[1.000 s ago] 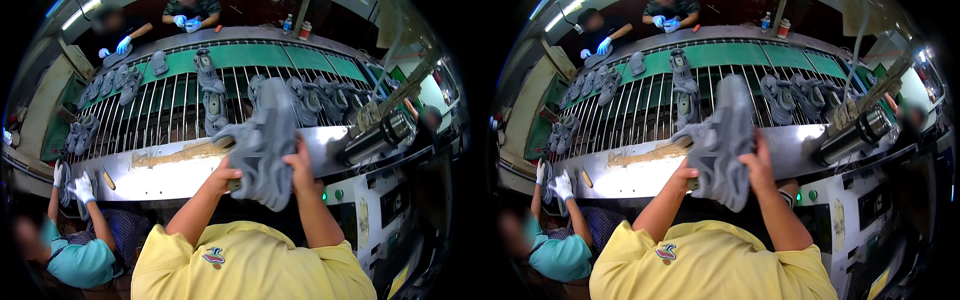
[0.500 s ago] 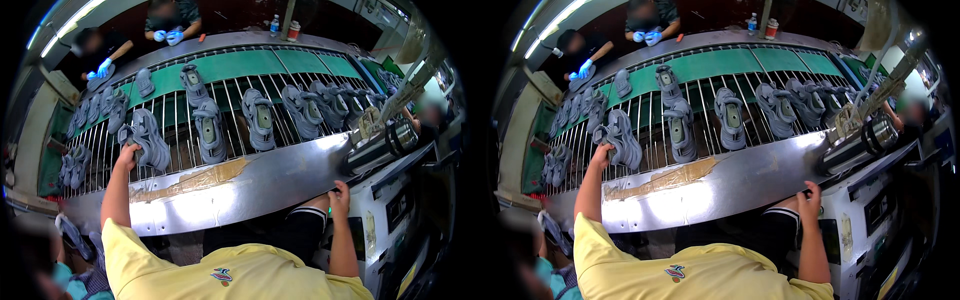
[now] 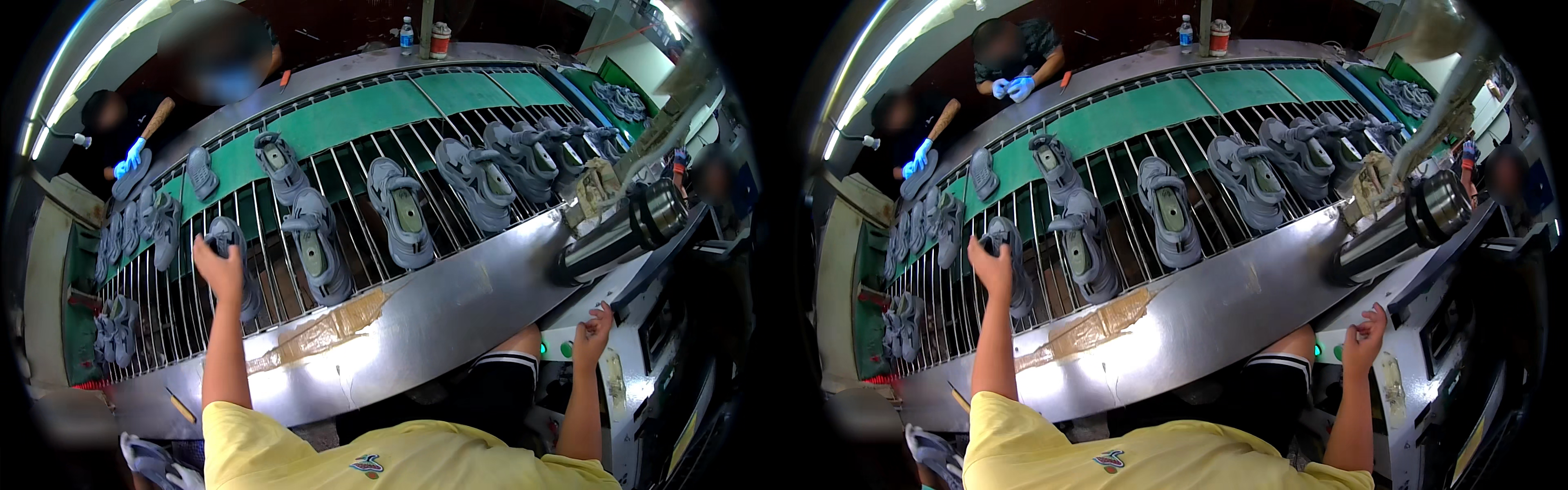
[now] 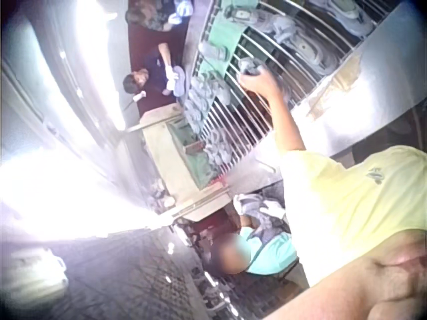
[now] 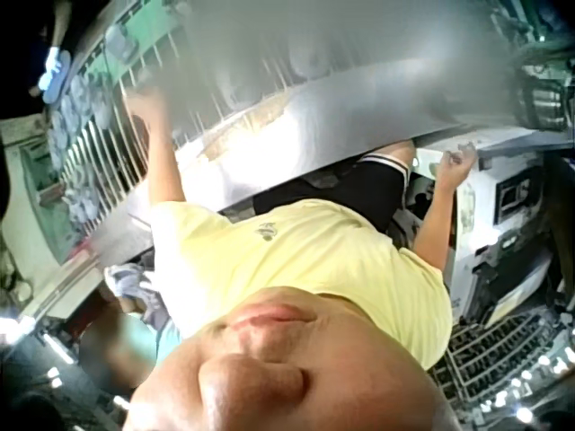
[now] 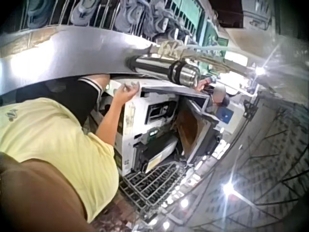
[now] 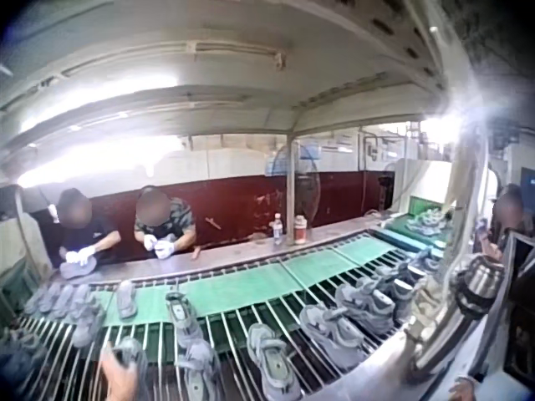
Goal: The person picks up a shoe from a conveyor belt, places it into a machine, and then puts the shoe back onto the conveyor belt.
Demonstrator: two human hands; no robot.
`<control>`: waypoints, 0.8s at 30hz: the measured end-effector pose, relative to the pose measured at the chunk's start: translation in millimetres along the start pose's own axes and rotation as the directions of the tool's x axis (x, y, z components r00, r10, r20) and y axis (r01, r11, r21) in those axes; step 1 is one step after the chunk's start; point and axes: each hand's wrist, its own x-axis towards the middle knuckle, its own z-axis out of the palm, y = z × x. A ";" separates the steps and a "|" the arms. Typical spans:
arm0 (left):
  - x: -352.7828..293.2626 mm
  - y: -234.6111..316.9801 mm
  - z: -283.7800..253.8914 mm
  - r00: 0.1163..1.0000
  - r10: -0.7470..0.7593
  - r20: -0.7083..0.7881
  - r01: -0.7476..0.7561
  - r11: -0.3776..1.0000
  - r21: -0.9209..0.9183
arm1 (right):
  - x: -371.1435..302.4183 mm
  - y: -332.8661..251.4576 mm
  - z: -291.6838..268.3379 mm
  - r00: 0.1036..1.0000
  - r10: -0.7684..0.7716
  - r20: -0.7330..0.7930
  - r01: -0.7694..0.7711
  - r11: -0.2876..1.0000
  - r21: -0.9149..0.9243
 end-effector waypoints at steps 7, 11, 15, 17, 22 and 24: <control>50.9 65.8 172.0 0.903 -0.225 0.367 0.381 0.814 -0.438 | 6.9 21.7 9.9 0.968 0.190 -0.166 -0.157 0.969 0.193; 75.1 87.2 242.1 0.895 -0.242 0.374 0.432 0.676 -0.596 | 10.1 5.8 9.2 0.955 0.216 -0.202 -0.188 0.971 0.148; 91.9 93.5 250.0 0.865 -0.322 0.386 0.502 0.541 -0.674 | 13.6 -3.4 4.9 0.953 0.259 -0.159 -0.245 0.964 0.105; 101.4 87.6 240.4 0.787 -0.414 0.457 0.596 0.318 -0.738 | 12.1 4.6 -0.2 0.955 0.270 -0.126 -0.256 0.960 0.115; 123.5 35.8 161.7 0.550 -0.066 0.832 0.668 -0.564 -0.486 | 11.1 7.5 0.0 0.961 0.248 -0.121 -0.228 0.961 0.155; 104.0 26.9 108.4 0.546 -0.099 0.832 0.613 -0.630 -0.478 | 2.8 4.2 23.9 0.984 0.099 -0.147 -0.067 0.976 0.207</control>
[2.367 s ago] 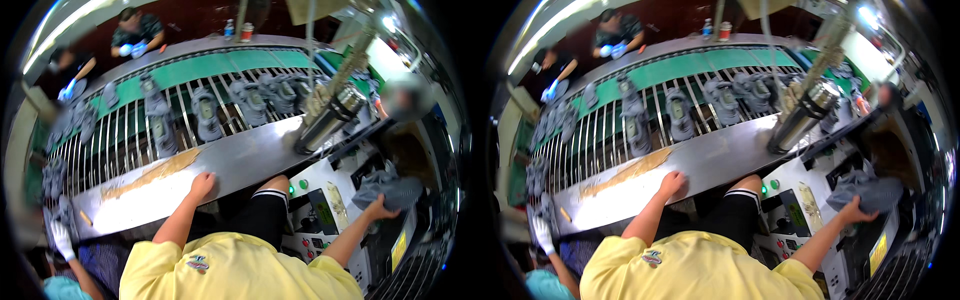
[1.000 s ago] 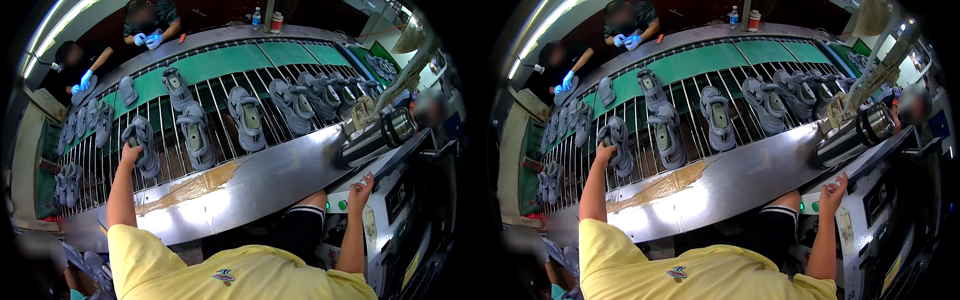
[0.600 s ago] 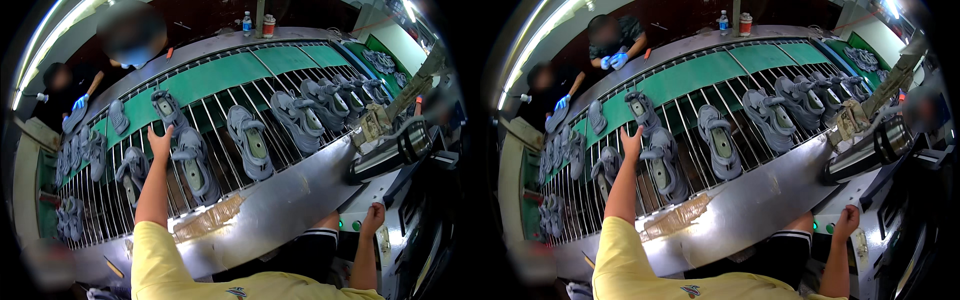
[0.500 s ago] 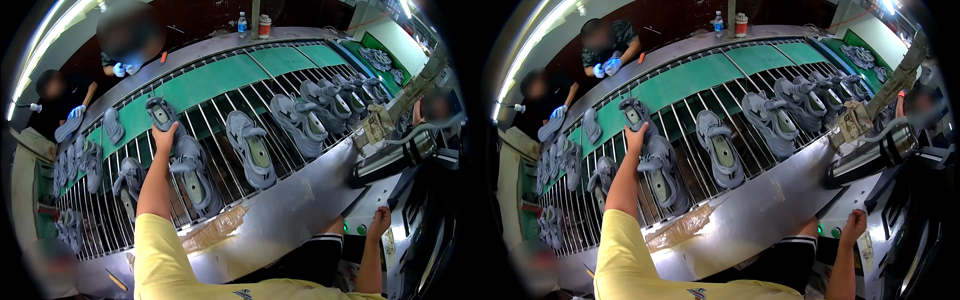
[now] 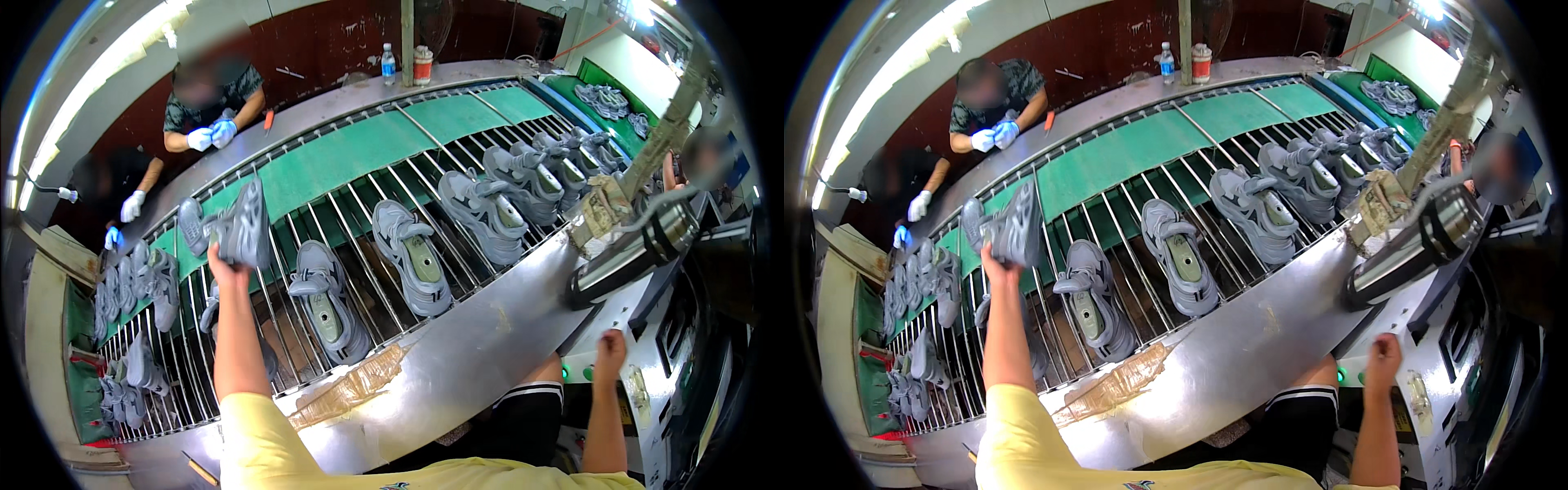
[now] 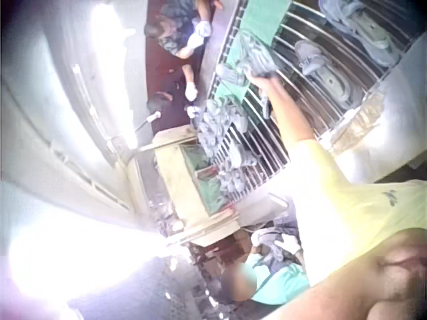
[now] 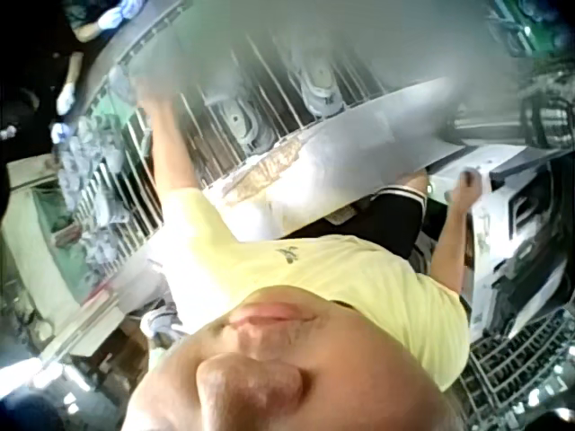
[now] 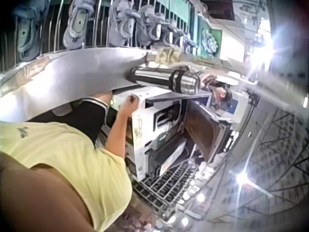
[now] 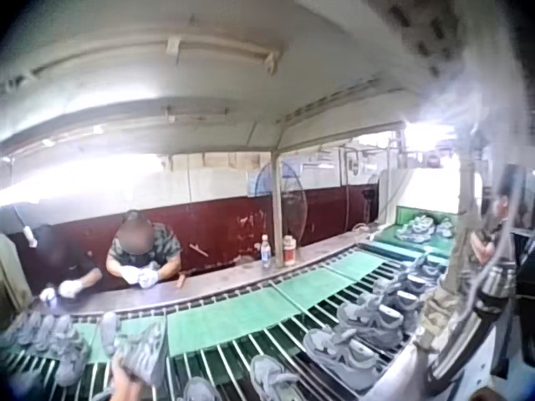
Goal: The person picks up a shoe from a conveyor belt, places it into a machine, and then puts the shoe back onto the conveyor belt.
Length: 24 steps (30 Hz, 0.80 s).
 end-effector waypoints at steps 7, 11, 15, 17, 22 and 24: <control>-222.6 -2.0 -26.9 0.980 0.200 -0.008 -0.199 0.978 0.054 | -96.8 -133.2 128.1 0.581 -0.017 0.814 -0.358 0.892 0.274; -343.7 -37.6 -31.7 0.976 0.207 0.070 -0.209 0.978 0.019 | -144.5 -206.7 159.5 0.185 -0.250 0.951 -0.572 0.759 0.311; -416.1 -98.4 12.8 0.972 -0.031 0.232 0.035 0.999 -0.016 | -155.2 -237.1 142.2 0.412 -0.248 0.877 -0.686 0.550 0.477; -437.9 -125.9 50.5 0.930 -0.125 0.346 0.107 0.992 0.070 | -145.1 -227.2 120.7 0.608 -0.191 0.771 -0.678 0.381 0.629; -467.2 -207.7 104.5 0.681 -0.525 0.510 0.309 0.838 0.450 | -87.4 -142.1 21.4 0.625 0.057 0.779 -0.769 -0.132 0.626; -470.5 -239.4 119.1 0.476 -0.604 0.639 0.358 0.797 0.487 | -67.4 -118.8 -42.0 0.606 0.120 0.786 -0.742 -0.270 0.613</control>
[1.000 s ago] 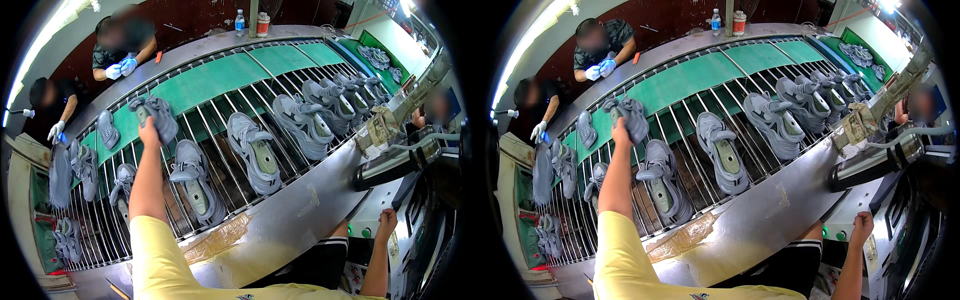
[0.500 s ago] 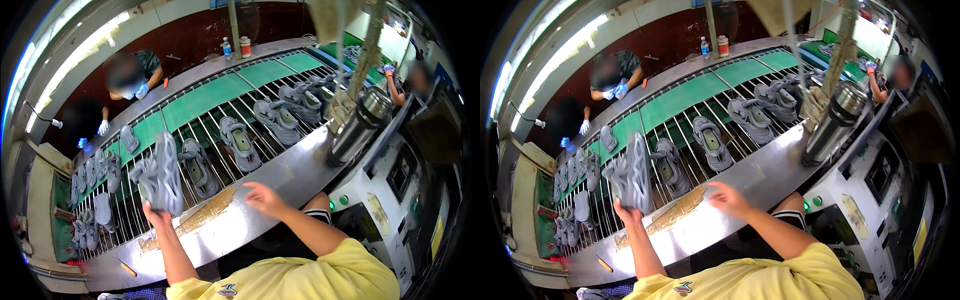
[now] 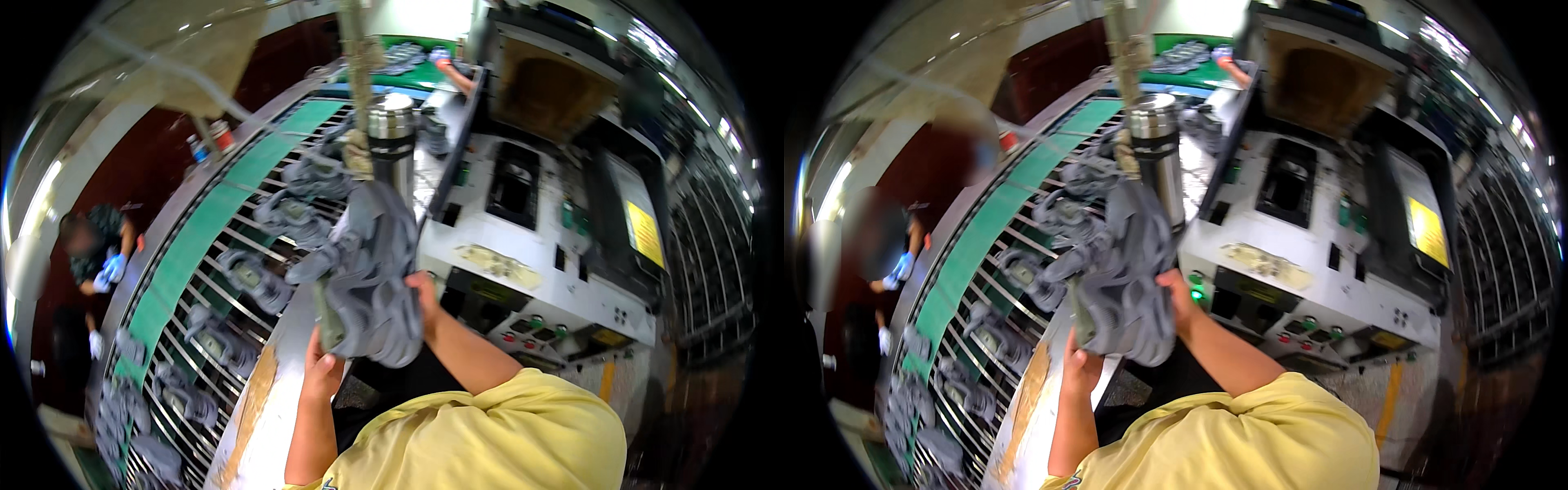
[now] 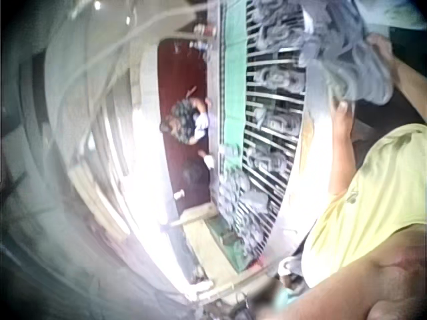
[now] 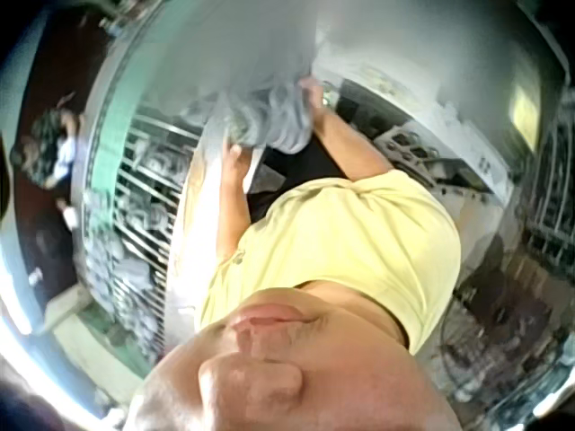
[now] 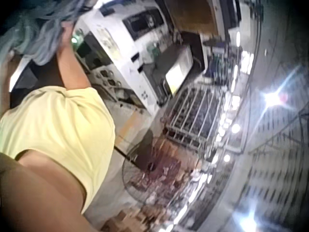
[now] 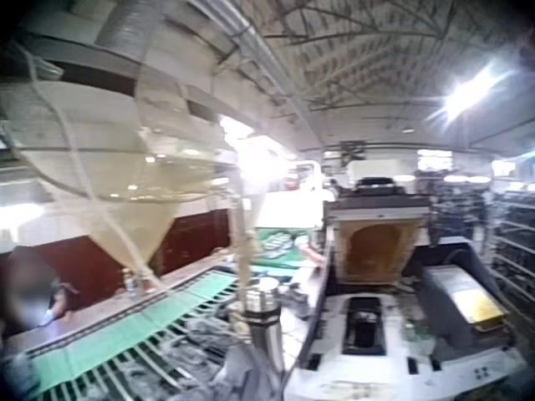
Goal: The person picks up a shoe from a conveyor belt, places it into a machine, and then puts the shoe back onto the conveyor belt.
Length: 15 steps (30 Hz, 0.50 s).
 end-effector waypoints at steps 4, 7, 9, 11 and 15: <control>30.1 -48.0 -37.7 0.997 0.002 -0.077 0.037 0.863 0.505 | -58.6 -116.3 -24.2 0.850 -0.399 -0.344 0.281 0.896 -0.345; 30.1 -84.7 -79.1 0.955 0.064 -0.289 0.125 0.798 0.590 | -95.0 -232.2 -56.7 0.608 -0.762 -0.223 0.475 0.574 -0.668; 13.6 -104.2 -129.4 0.897 0.113 -0.428 0.193 0.771 0.607 | -91.4 -297.1 -50.9 0.473 -0.870 -0.137 0.377 0.341 -0.861; 0.9 -112.1 -138.9 0.869 0.238 -0.433 0.162 0.690 0.705 | -78.1 -348.0 -42.1 0.327 -0.936 -0.128 0.113 0.174 -0.978; -1.1 -116.5 -135.5 0.880 0.290 -0.376 0.133 0.611 0.780 | -27.5 -411.7 -24.9 0.231 -0.967 -0.107 -0.448 -0.008 -0.894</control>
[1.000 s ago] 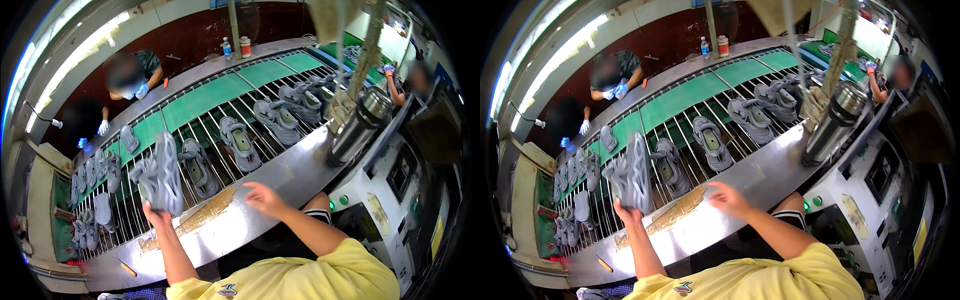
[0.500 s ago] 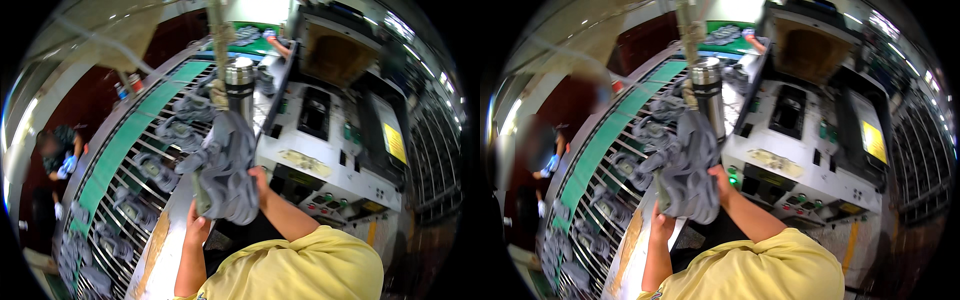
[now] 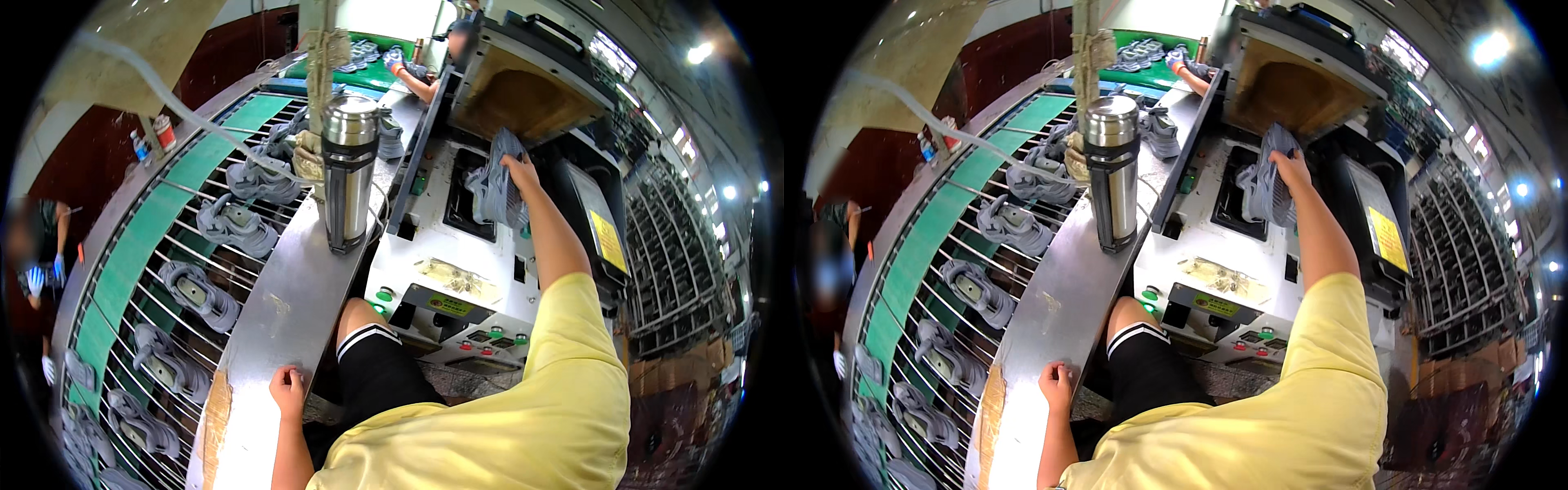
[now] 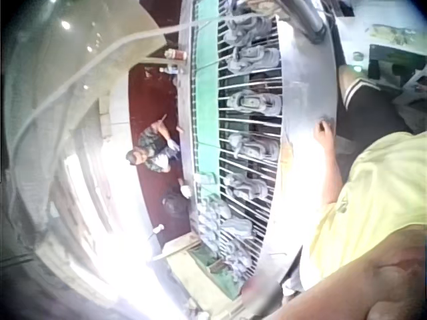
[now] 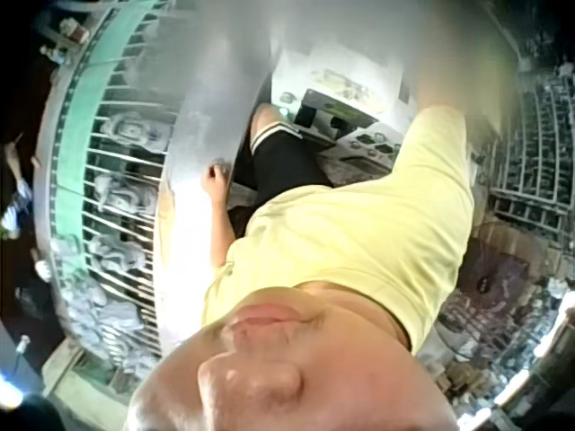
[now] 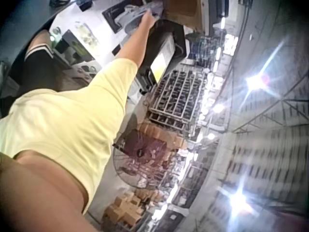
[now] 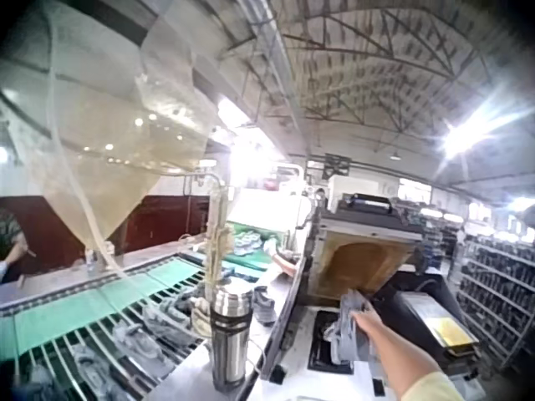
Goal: The person picks up a shoe from a conveyor belt, places it into a machine, and then puts the shoe back onto the conveyor belt.
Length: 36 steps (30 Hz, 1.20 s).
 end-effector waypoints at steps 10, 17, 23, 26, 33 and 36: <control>3.4 -3.3 -5.2 0.995 0.086 -0.041 -0.076 0.978 0.196 | -2.3 -29.7 91.9 0.972 0.235 -0.017 -0.201 0.789 -0.581; 20.3 18.3 24.9 0.806 -0.592 0.011 0.473 0.631 -0.615 | -79.4 2.1 55.8 0.986 -0.151 0.077 0.164 0.743 -0.649; 6.5 81.2 101.4 0.663 -0.548 0.510 0.700 0.211 -0.683 | -180.9 95.4 -10.1 0.747 -0.638 0.186 0.646 0.629 -0.433; -0.5 115.4 150.2 0.615 -0.445 0.651 0.751 0.081 -0.655 | -209.8 152.2 -70.4 0.784 -0.620 0.019 0.575 0.715 -0.398; 10.6 157.9 196.5 0.616 -0.274 0.738 0.759 -0.045 -0.650 | -135.1 239.6 -196.3 0.703 -0.620 -0.350 0.289 0.698 -0.655; 18.1 116.2 169.0 0.581 -0.351 0.734 0.808 0.353 -0.471 | -74.4 247.1 -223.5 0.890 -0.268 -0.368 -0.010 0.798 -0.603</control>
